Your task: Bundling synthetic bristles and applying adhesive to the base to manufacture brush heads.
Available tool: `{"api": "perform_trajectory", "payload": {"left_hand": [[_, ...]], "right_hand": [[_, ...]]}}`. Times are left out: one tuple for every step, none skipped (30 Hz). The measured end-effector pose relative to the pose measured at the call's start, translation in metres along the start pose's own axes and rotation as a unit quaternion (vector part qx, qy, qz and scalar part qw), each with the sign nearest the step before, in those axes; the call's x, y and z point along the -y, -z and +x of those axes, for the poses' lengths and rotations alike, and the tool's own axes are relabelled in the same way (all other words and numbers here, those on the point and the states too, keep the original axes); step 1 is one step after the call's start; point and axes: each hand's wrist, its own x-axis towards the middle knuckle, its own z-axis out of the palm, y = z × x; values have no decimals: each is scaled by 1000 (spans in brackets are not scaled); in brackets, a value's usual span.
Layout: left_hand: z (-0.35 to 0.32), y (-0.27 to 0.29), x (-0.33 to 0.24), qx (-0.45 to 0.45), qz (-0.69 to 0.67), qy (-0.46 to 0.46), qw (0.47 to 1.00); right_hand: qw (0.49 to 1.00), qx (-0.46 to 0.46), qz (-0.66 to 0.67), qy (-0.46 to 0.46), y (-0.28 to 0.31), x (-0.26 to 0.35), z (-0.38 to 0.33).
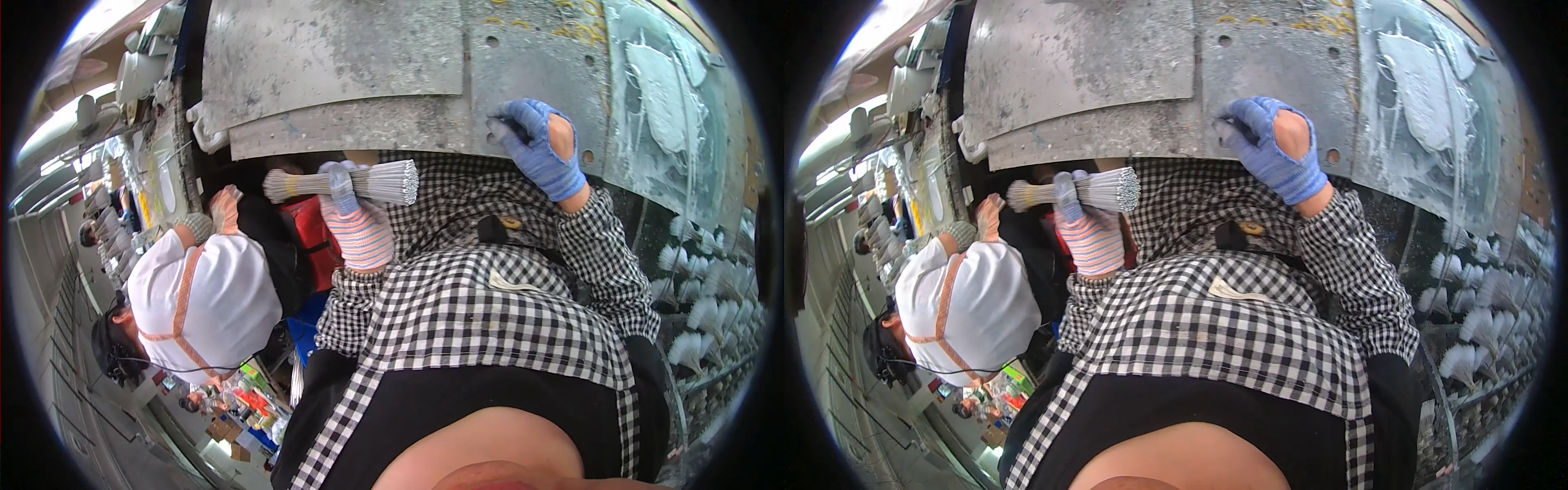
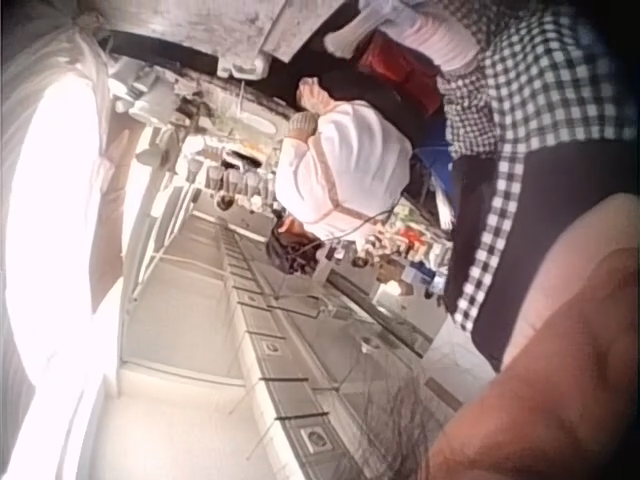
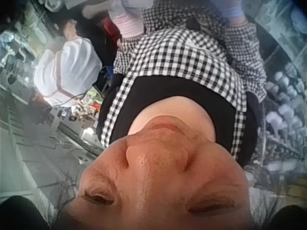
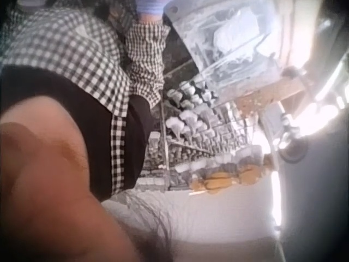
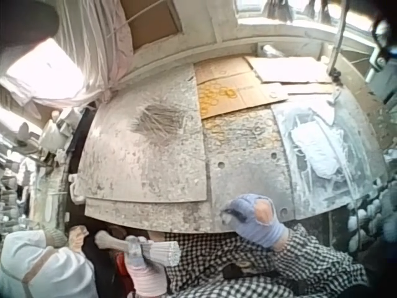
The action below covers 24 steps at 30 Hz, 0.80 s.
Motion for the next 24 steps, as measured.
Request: {"api": "perform_trajectory", "payload": {"left_hand": [[-1, -16, 2, 18, 62, -49, 997], [2, -22, 3, 43, 88, -81, 992], [6, -27, 4, 67, 113, -112, 985], [7, -34, 4, 70, 109, -108, 986], [8, -43, 4, 101, 143, -109, 978], [9, -53, 5, 132, 177, -110, 969], [11, -62, 5, 135, 173, -106, 970], [12, -72, 5, 169, 207, -102, 958], [15, -79, 7, 203, 241, -98, 944], [19, -86, 9, 235, 230, -82, 941], [20, -93, 12, 239, 228, -78, 941], [20, -101, 14, 259, 219, -52, 939], [20, -108, 17, 280, 211, -25, 936], [22, -112, 19, 300, 220, -16, 928], [23, -116, 22, 305, 218, -11, 927], [24, -118, 25, 312, 221, 1, 924], [26, -120, 28, 318, 223, 13, 921], [28, -120, 30, 332, 215, 23, 918], [27, -121, 31, 334, 215, 24, 917], [27, -122, 32, 341, 199, 49, 917], [26, -123, 33, 348, 182, 73, 917], [26, -124, 33, 348, 183, 73, 917], [27, -126, 34, 345, 186, 87, 916], [27, -127, 33, 341, 188, 101, 915]], "right_hand": [[995, 10, 51, -81, 1, 2, -1], [989, 1, 82, -121, 5, 10, 2], [990, -1, 75, -122, 7, 12, 2], [984, -4, 123, -126, 9, 14, 1], [977, -8, 170, -129, 11, 15, 1], [974, 6, 186, -131, 18, 22, 1], [975, 4, 179, -133, 27, 30, 4], [978, 29, 169, -115, 36, 37, 5], [981, 54, 159, -97, 43, 43, 6], [977, 69, 176, -95, 48, 47, 6], [978, 66, 171, -99, 54, 51, 9], [978, 100, 159, -86, 60, 55, 12], [977, 133, 147, -75, 63, 56, 14], [980, 126, 144, -48, 61, 53, 13], [981, 122, 140, -52, 61, 52, 13], [984, 119, 129, -35, 61, 51, 13], [986, 116, 117, -18, 60, 52, 13], [984, 133, 110, -40, 61, 52, 13], [984, 132, 109, -41, 60, 51, 13], [988, 124, 93, -26, 58, 48, 12], [990, 116, 77, -11, 55, 45, 11], [990, 117, 77, -11, 53, 43, 11], [993, 102, 65, -2, 51, 42, 10], [995, 87, 52, 8, 49, 42, 10]]}}
